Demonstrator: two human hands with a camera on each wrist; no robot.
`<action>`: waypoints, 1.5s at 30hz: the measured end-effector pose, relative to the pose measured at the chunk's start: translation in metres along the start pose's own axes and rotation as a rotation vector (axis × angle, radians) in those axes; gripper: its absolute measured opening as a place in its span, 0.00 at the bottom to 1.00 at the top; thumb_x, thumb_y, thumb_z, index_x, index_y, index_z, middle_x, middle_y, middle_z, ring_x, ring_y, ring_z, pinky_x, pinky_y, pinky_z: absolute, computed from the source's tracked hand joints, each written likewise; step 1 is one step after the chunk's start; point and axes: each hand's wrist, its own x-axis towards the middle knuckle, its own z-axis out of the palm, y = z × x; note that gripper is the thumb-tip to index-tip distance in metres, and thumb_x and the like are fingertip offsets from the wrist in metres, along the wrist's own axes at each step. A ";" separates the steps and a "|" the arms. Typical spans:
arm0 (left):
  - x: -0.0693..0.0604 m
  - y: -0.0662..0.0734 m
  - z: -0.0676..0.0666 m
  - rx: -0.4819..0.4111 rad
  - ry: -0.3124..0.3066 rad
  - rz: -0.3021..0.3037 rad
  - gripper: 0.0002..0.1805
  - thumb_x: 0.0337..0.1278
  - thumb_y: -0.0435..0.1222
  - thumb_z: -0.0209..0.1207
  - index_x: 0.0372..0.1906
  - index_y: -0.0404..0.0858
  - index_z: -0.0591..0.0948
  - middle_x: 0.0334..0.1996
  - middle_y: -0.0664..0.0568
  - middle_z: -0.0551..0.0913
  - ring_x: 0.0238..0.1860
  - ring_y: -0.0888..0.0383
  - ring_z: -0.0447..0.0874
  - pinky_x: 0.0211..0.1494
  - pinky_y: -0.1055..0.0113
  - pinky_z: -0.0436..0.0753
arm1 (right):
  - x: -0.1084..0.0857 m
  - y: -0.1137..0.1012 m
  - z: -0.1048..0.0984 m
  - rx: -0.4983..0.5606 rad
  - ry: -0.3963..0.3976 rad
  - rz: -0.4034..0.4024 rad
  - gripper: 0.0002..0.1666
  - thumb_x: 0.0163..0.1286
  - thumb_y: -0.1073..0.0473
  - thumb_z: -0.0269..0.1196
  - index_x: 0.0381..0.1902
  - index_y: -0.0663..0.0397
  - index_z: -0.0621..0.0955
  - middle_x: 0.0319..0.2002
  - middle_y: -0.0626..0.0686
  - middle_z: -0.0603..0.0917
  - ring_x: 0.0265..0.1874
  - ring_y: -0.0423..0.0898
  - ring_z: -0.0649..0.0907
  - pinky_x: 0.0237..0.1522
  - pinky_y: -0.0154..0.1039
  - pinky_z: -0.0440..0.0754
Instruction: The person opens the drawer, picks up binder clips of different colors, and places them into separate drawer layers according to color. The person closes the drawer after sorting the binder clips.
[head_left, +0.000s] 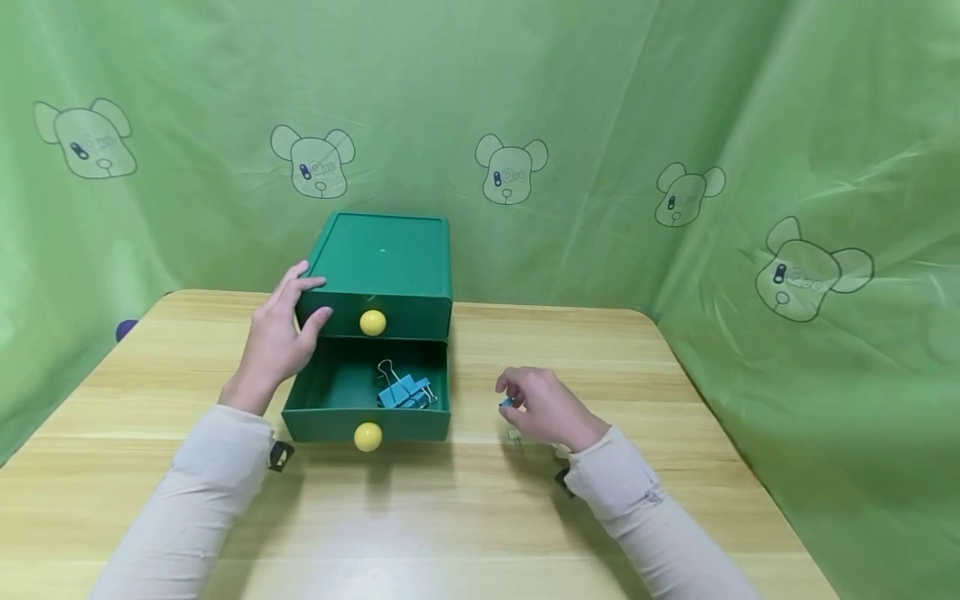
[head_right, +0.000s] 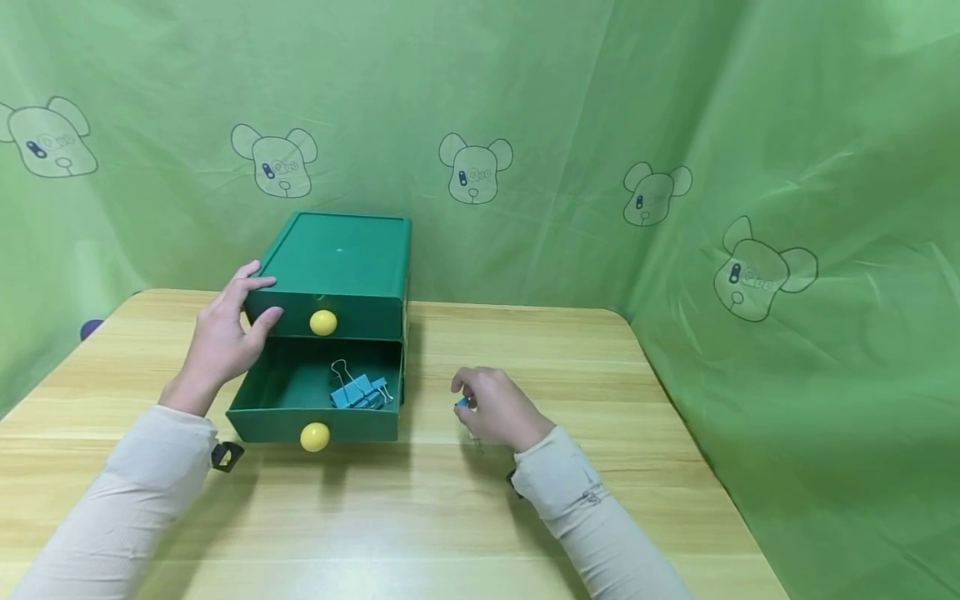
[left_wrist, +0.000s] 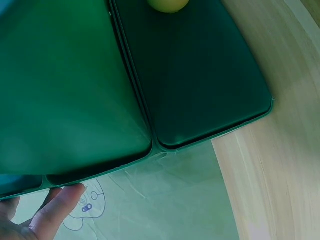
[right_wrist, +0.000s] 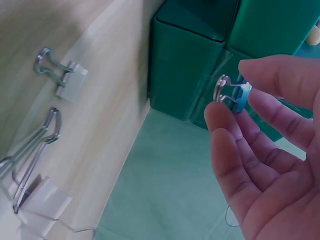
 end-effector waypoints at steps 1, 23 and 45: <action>0.000 0.000 0.000 0.001 0.001 -0.001 0.22 0.67 0.35 0.57 0.63 0.35 0.71 0.71 0.40 0.61 0.69 0.35 0.60 0.68 0.40 0.60 | 0.001 -0.001 0.000 0.002 0.003 0.004 0.10 0.59 0.67 0.69 0.38 0.58 0.80 0.29 0.47 0.81 0.29 0.40 0.80 0.32 0.33 0.80; 0.000 -0.001 0.000 -0.006 0.008 0.002 0.22 0.67 0.35 0.58 0.63 0.35 0.71 0.71 0.40 0.61 0.69 0.35 0.59 0.68 0.40 0.59 | 0.015 -0.021 -0.011 0.034 0.049 -0.026 0.10 0.61 0.66 0.68 0.41 0.59 0.81 0.35 0.51 0.84 0.33 0.43 0.83 0.39 0.40 0.84; -0.001 -0.001 0.000 -0.007 0.002 0.005 0.22 0.67 0.35 0.58 0.63 0.35 0.71 0.72 0.41 0.61 0.69 0.35 0.59 0.69 0.40 0.59 | 0.031 -0.037 -0.019 0.042 0.079 -0.136 0.08 0.62 0.66 0.67 0.40 0.61 0.81 0.37 0.56 0.85 0.31 0.44 0.84 0.36 0.36 0.84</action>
